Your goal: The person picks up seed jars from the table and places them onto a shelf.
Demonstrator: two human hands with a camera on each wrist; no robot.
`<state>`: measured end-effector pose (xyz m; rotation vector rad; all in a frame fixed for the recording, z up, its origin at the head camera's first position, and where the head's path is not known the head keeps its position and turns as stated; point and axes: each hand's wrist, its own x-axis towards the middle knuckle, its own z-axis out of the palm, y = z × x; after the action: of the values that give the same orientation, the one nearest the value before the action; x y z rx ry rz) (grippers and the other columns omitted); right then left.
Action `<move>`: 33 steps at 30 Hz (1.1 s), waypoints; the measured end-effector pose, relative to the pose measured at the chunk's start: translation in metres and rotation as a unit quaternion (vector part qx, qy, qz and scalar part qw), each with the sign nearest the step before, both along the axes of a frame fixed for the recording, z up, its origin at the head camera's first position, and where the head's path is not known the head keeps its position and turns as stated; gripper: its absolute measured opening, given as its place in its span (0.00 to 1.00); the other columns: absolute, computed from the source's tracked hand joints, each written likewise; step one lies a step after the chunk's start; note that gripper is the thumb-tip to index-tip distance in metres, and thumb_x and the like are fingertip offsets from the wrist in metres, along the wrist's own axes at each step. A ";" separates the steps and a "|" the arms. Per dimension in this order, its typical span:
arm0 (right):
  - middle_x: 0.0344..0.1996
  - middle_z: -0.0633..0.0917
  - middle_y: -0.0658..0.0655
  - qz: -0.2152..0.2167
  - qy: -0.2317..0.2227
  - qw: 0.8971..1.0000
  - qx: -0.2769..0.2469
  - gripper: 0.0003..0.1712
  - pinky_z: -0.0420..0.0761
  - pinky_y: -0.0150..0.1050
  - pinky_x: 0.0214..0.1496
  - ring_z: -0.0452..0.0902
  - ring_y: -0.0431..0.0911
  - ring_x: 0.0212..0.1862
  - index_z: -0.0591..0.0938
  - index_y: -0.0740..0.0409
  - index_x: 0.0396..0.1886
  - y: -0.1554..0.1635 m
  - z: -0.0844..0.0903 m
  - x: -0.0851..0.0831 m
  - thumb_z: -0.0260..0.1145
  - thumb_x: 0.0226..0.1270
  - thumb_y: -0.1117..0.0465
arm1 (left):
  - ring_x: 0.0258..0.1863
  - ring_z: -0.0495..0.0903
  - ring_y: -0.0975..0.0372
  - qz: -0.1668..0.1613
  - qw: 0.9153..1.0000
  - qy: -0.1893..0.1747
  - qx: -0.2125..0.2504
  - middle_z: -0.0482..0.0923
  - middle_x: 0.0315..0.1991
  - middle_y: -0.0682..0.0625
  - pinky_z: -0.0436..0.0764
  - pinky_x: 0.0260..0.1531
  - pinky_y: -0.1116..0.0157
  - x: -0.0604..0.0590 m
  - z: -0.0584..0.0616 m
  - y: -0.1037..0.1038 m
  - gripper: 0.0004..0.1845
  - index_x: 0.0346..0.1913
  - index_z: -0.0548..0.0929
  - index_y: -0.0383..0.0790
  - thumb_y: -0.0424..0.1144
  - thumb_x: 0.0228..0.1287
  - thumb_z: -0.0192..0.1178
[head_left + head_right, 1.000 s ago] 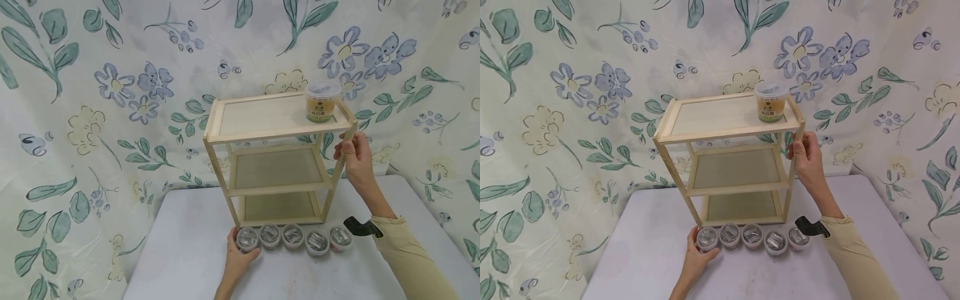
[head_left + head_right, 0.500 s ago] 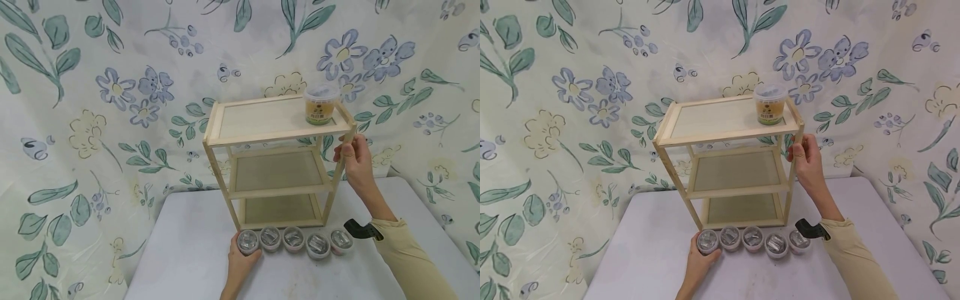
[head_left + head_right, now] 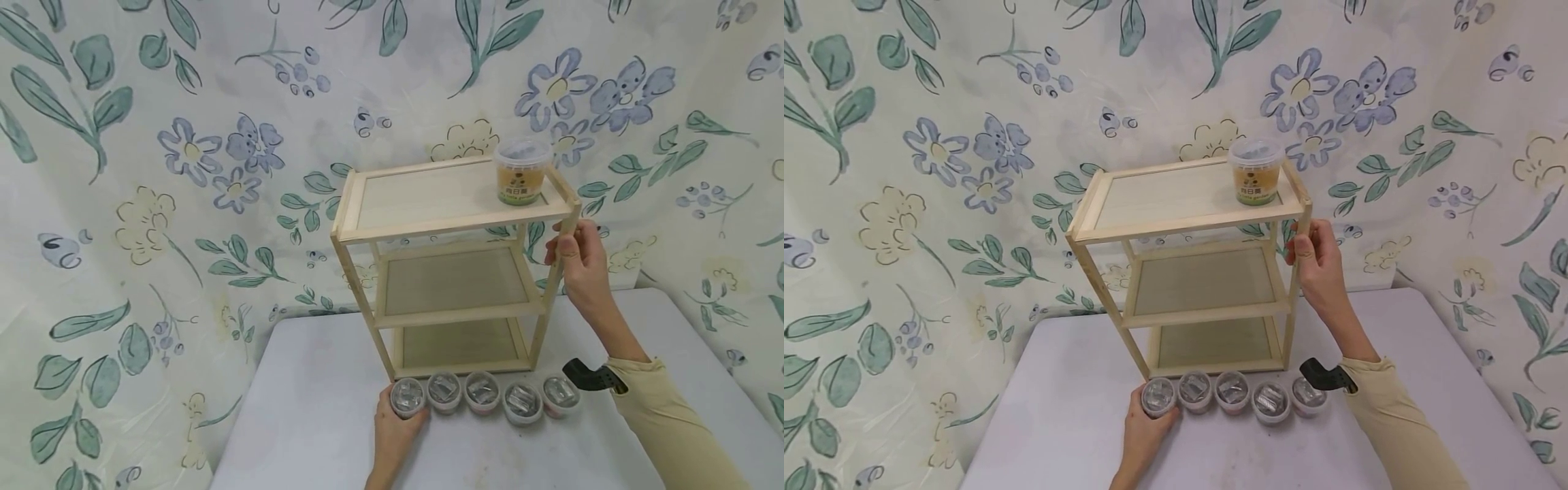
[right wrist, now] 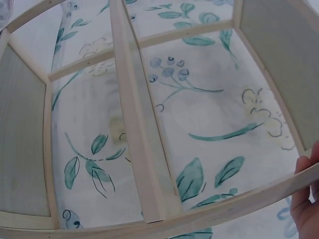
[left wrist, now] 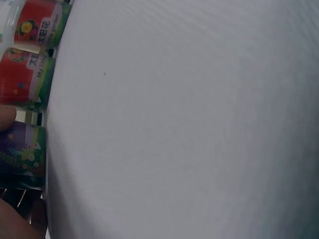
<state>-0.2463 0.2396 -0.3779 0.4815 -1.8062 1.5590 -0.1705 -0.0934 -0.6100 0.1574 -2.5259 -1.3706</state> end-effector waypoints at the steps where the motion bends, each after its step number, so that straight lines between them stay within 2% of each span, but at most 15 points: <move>1: 0.32 0.78 0.47 0.000 0.001 1.000 0.000 0.17 0.75 0.30 0.40 0.74 0.39 0.31 0.66 0.77 0.54 0.000 0.000 0.000 0.48 0.79 0.63 | 0.54 0.79 0.44 0.000 1.000 -0.001 0.002 0.79 0.52 0.37 0.75 0.56 0.45 0.000 0.000 0.000 0.43 0.60 0.71 0.33 0.43 0.37 0.79; 8: 0.32 0.78 0.44 0.003 0.002 1.000 -0.002 0.17 0.75 0.29 0.40 0.74 0.38 0.31 0.66 0.77 0.53 0.000 0.001 0.000 0.48 0.79 0.63 | 0.53 0.80 0.45 0.006 1.000 -0.002 -0.014 0.80 0.51 0.37 0.76 0.55 0.46 -0.001 0.002 0.001 0.42 0.58 0.72 0.32 0.42 0.37 0.79; 14: 0.31 0.78 0.45 0.016 0.001 1.000 -0.012 0.18 0.75 0.28 0.39 0.74 0.38 0.30 0.66 0.78 0.51 0.000 0.001 -0.001 0.48 0.80 0.62 | 0.53 0.79 0.44 0.005 0.999 -0.003 -0.033 0.79 0.51 0.37 0.76 0.55 0.46 -0.001 0.004 0.000 0.41 0.57 0.71 0.30 0.41 0.38 0.79; 18: 0.30 0.78 0.49 0.013 0.004 1.000 -0.009 0.17 0.75 0.28 0.38 0.74 0.38 0.30 0.67 0.78 0.51 0.000 0.001 0.000 0.48 0.79 0.63 | 0.53 0.79 0.45 -0.001 0.999 -0.011 -0.032 0.79 0.51 0.38 0.77 0.55 0.47 -0.001 0.004 0.000 0.41 0.58 0.71 0.30 0.41 0.38 0.78; 22: 0.30 0.78 0.48 0.009 0.005 1.000 -0.004 0.17 0.75 0.28 0.38 0.74 0.38 0.30 0.67 0.78 0.51 -0.001 0.002 0.000 0.48 0.79 0.63 | 0.53 0.79 0.45 -0.004 0.999 -0.013 -0.033 0.79 0.50 0.38 0.77 0.55 0.47 -0.001 0.005 -0.001 0.41 0.58 0.72 0.30 0.41 0.38 0.78; 25: 0.31 0.78 0.45 0.009 0.002 1.000 -0.003 0.17 0.75 0.28 0.39 0.74 0.38 0.30 0.67 0.78 0.51 -0.002 0.002 0.001 0.48 0.79 0.63 | 0.53 0.80 0.45 -0.005 0.999 -0.015 -0.035 0.79 0.50 0.38 0.77 0.54 0.47 0.001 0.009 -0.003 0.41 0.58 0.72 0.30 0.42 0.38 0.79; 27: 0.31 0.78 0.46 0.011 -0.004 1.000 -0.006 0.16 0.75 0.28 0.39 0.74 0.38 0.30 0.67 0.77 0.51 -0.002 0.002 0.001 0.48 0.79 0.63 | 0.52 0.80 0.46 -0.004 1.000 -0.014 -0.026 0.80 0.49 0.40 0.77 0.54 0.47 0.004 0.013 -0.005 0.40 0.57 0.73 0.31 0.42 0.38 0.79; 33: 0.31 0.77 0.47 0.002 -0.018 1.000 -0.009 0.14 0.75 0.28 0.39 0.74 0.39 0.31 0.68 0.73 0.51 -0.002 0.003 0.002 0.48 0.79 0.64 | 0.49 0.81 0.49 0.004 1.000 -0.018 0.014 0.81 0.48 0.41 0.79 0.51 0.48 0.002 0.033 -0.015 0.38 0.57 0.74 0.32 0.40 0.40 0.78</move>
<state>-0.2447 0.2376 -0.3748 0.4518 -1.8188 1.5941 -0.1686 -0.1084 -0.5775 0.1990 -2.5334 -1.4142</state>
